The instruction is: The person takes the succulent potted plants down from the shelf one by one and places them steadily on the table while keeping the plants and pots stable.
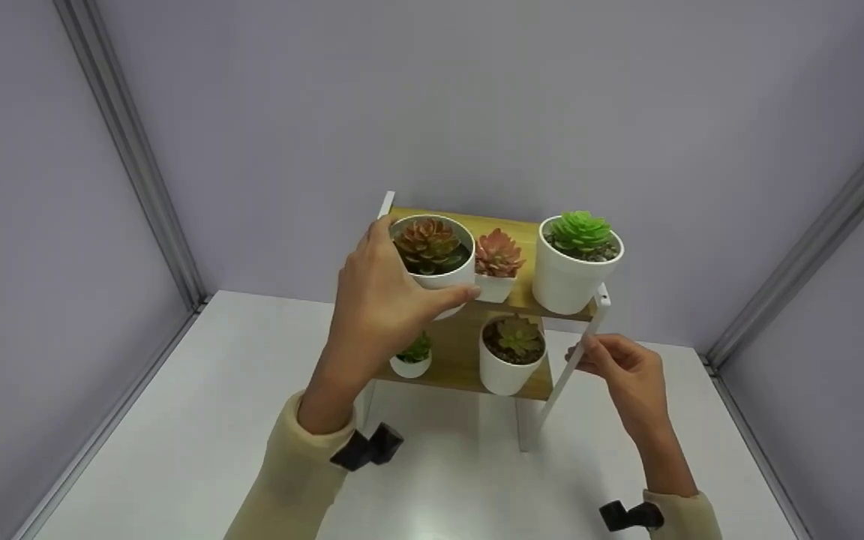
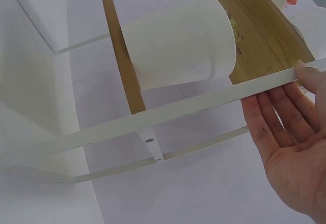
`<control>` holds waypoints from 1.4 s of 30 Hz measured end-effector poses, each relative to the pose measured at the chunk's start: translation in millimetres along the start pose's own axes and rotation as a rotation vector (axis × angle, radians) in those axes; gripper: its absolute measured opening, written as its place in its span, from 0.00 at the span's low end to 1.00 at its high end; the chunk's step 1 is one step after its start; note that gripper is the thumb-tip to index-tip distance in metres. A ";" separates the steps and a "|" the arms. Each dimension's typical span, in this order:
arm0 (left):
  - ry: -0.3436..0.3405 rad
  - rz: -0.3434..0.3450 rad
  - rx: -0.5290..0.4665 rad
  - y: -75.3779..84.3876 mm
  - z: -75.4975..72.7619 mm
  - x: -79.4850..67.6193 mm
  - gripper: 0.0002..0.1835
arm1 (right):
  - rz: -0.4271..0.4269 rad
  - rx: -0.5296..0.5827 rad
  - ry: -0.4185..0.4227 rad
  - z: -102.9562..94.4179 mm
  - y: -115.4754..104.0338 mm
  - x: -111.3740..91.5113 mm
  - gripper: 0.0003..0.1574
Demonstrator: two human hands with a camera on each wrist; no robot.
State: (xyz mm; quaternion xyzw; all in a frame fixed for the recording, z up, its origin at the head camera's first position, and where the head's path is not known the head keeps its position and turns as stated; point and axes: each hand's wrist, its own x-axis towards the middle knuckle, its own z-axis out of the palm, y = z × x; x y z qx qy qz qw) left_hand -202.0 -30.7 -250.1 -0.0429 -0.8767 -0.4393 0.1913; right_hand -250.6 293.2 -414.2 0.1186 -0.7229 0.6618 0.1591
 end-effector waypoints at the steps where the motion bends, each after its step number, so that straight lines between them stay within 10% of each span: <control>1: -0.002 0.000 0.000 0.6 -1.1 -2.0 0.62 | 0.001 0.000 0.001 0.3 0.1 -0.2 0.16; 42: -0.096 0.011 -0.030 -19.0 -9.7 -50.9 0.61 | 0.001 -0.061 0.014 -4.8 -3.1 -6.9 0.16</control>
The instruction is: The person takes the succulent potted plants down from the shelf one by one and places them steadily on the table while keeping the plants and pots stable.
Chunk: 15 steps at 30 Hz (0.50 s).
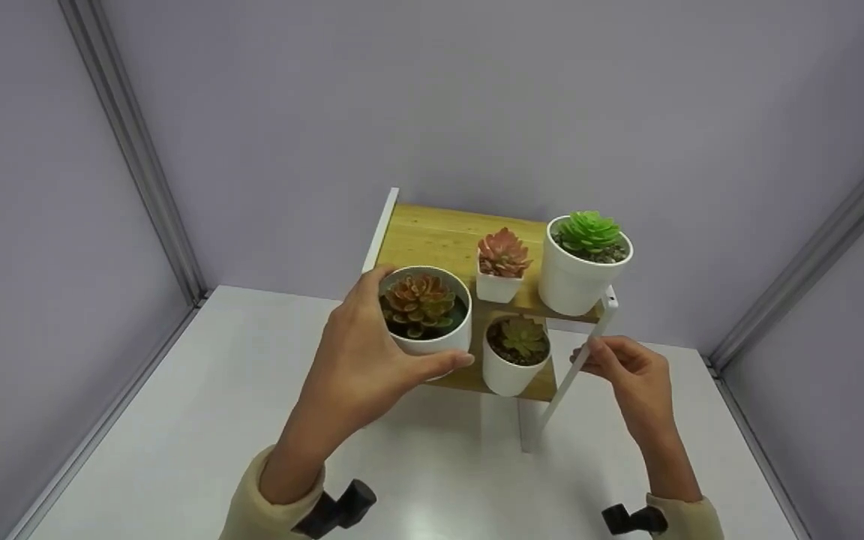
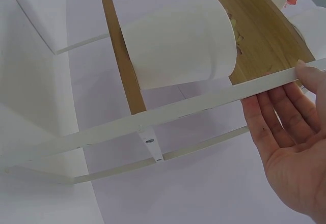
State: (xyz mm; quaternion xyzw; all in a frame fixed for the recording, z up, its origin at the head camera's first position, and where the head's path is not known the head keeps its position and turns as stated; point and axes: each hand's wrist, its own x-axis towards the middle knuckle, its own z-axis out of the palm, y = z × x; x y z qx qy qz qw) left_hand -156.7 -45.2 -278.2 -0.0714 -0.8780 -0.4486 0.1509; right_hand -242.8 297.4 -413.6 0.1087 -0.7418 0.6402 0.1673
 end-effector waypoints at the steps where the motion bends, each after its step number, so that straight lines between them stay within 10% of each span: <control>1: 0.001 0.006 -0.002 -0.3 0.9 -0.4 0.60 | 0.001 -0.002 0.001 -0.1 0.0 -0.2 0.16; 15: -0.055 -0.005 0.025 -15.0 14.6 -8.4 0.63 | -0.004 0.006 -0.039 -2.7 2.0 0.8 0.19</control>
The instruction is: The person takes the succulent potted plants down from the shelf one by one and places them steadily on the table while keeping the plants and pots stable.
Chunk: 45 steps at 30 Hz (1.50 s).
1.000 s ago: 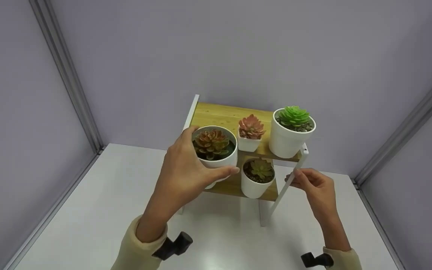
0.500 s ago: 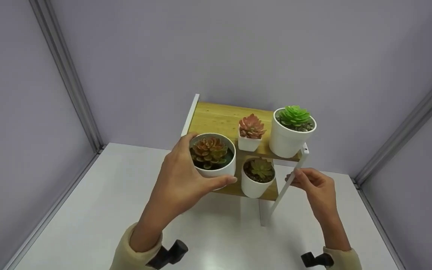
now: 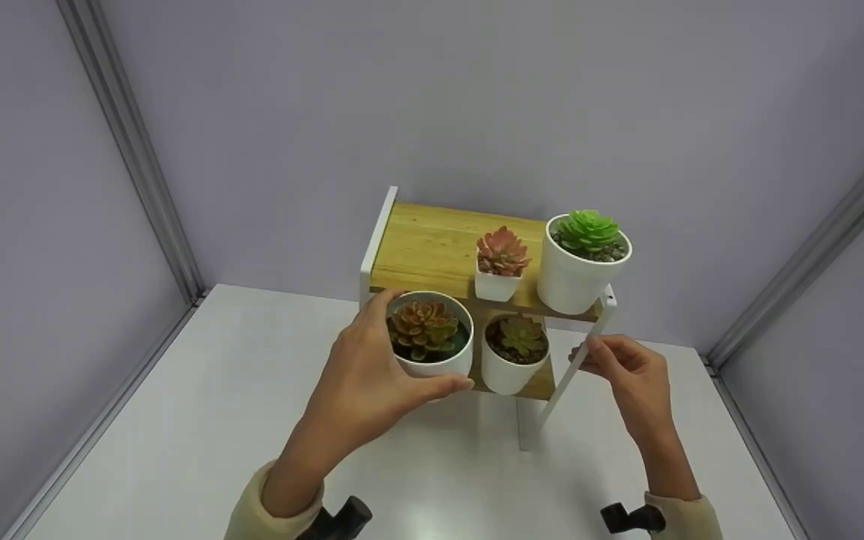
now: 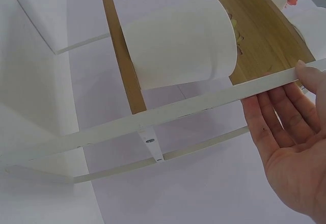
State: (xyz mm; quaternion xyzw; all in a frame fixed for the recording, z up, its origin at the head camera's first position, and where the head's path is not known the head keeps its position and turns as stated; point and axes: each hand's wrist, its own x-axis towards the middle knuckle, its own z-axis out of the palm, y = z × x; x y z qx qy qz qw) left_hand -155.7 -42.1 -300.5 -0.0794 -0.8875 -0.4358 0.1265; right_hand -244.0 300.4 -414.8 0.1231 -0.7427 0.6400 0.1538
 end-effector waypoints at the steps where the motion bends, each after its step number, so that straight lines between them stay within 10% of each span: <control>1: 0.001 0.000 0.000 -1.2 -0.1 0.2 0.63 | -0.001 -0.004 -0.008 -0.4 0.3 0.2 0.19; 45: -0.078 -0.124 -0.083 -54.2 16.0 -14.8 0.65 | -0.006 0.025 0.006 0.9 4.2 0.0 0.18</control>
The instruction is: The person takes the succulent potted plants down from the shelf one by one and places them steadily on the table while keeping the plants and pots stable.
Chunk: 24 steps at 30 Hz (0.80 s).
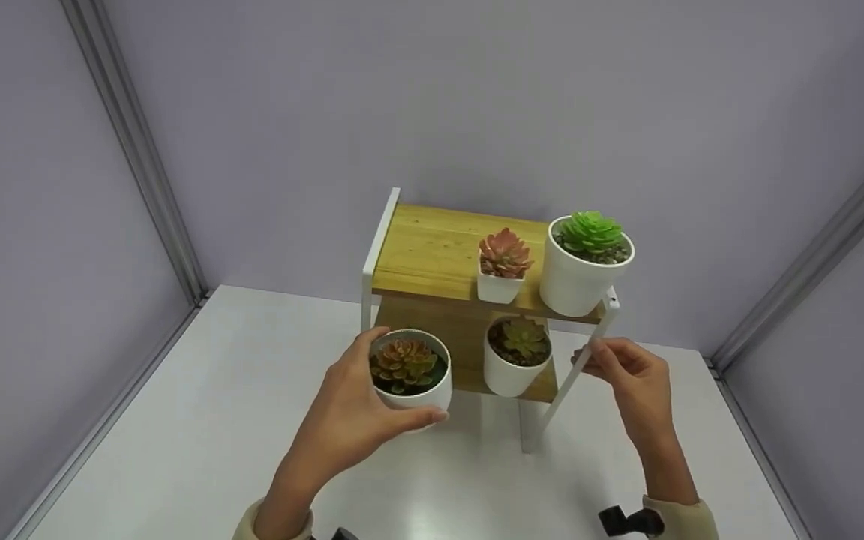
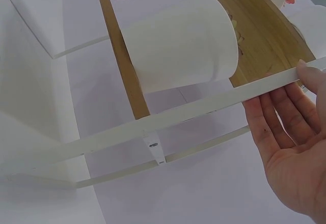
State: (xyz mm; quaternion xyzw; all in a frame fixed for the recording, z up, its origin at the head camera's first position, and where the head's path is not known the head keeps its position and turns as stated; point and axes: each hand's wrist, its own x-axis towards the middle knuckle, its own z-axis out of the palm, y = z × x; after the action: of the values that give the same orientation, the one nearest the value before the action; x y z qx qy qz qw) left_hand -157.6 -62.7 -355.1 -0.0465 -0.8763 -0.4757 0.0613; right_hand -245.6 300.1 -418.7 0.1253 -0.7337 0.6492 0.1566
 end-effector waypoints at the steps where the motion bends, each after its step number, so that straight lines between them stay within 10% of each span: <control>1: -0.002 -0.007 0.000 -0.6 -0.2 -0.3 0.65 | 0.002 0.000 0.001 0.1 -0.2 -0.1 0.18; 24: 0.049 -0.008 -0.035 -25.7 -9.0 -3.3 0.63 | 0.006 0.010 0.028 2.6 -1.4 -1.2 0.18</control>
State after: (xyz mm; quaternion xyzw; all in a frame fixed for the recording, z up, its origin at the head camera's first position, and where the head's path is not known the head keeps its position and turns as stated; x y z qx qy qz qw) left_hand -157.4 -84.3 -372.0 -0.0323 -0.8663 -0.4920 0.0801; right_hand -244.1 297.4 -418.2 0.1146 -0.7287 0.6550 0.1640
